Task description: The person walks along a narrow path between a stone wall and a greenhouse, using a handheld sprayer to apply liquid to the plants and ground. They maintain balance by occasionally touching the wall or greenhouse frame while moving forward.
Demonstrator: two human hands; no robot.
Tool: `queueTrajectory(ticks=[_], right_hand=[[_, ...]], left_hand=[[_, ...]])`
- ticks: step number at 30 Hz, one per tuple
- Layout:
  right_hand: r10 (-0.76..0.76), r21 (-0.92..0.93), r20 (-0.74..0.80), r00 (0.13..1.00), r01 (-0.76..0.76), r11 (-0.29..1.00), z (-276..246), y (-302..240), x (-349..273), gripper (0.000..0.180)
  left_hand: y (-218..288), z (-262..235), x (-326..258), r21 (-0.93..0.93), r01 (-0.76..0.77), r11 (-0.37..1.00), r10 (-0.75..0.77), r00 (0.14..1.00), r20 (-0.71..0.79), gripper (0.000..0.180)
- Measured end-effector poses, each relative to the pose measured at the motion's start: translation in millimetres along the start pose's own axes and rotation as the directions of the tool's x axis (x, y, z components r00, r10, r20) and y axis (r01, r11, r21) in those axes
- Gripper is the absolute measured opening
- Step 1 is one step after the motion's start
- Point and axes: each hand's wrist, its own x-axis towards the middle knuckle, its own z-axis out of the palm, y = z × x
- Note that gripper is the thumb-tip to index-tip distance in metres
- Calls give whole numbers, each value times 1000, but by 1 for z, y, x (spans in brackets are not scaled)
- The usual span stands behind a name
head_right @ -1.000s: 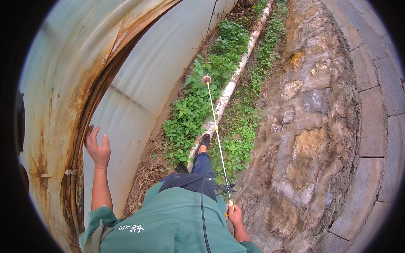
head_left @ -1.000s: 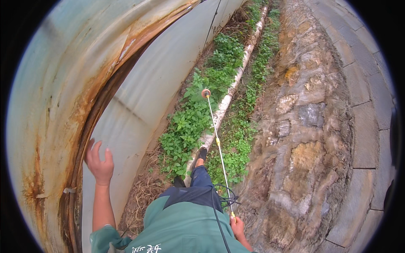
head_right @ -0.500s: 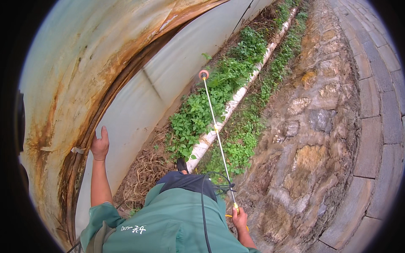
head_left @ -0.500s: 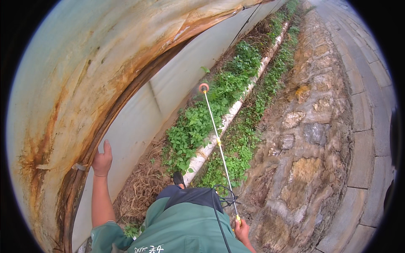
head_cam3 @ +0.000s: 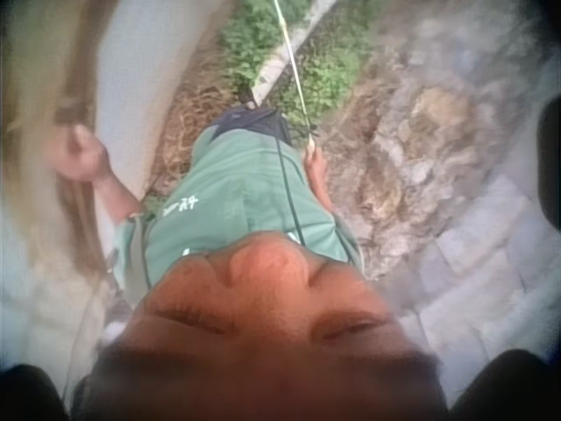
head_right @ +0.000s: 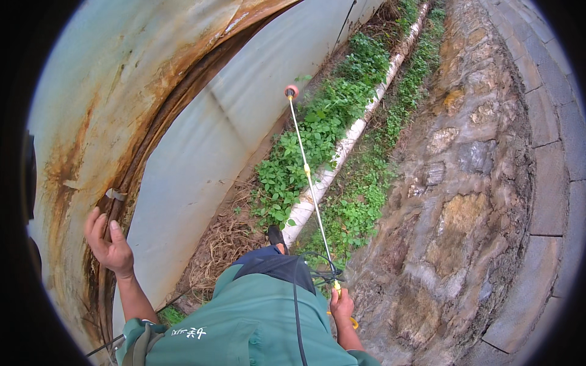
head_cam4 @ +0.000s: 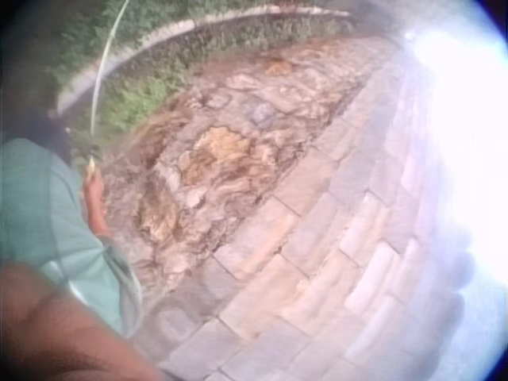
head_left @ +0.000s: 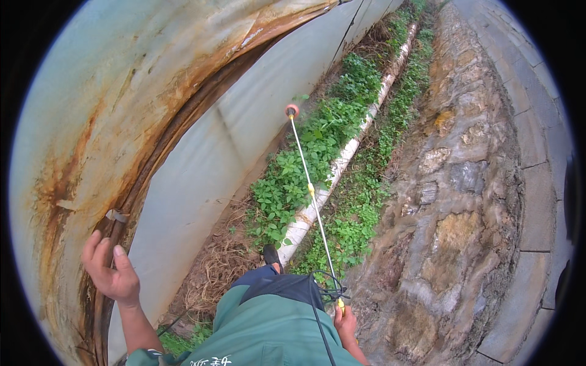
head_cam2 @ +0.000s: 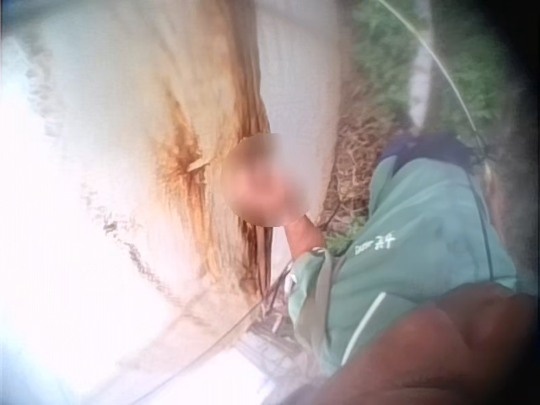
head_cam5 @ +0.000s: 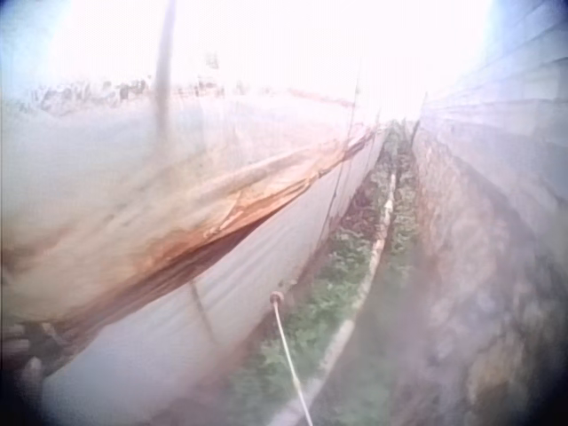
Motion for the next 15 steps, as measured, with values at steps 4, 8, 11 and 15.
queueTrajectory(ticks=[4, 8, 11, 15], right_hand=[[-26, 19, -73, 997, 27, 999, 24, -11, 21, 26], [-5, 123, -135, 991, 22, 992, 38, -7, 12, 25], [84, 220, -202, 976, -38, 975, 44, 0, -4, 31], [171, 350, -230, 958, -83, 933, 54, 0, -6, 40]], left_hand=[[-19, -33, -6, 297, -2, 955, 21, 998, -61, 29], [-47, -53, -26, 443, -16, 896, 54, 996, -73, 33], [-68, -64, -43, 531, -59, 846, 90, 995, -33, 35], [-82, -71, -56, 501, -100, 859, 135, 990, -34, 34]])
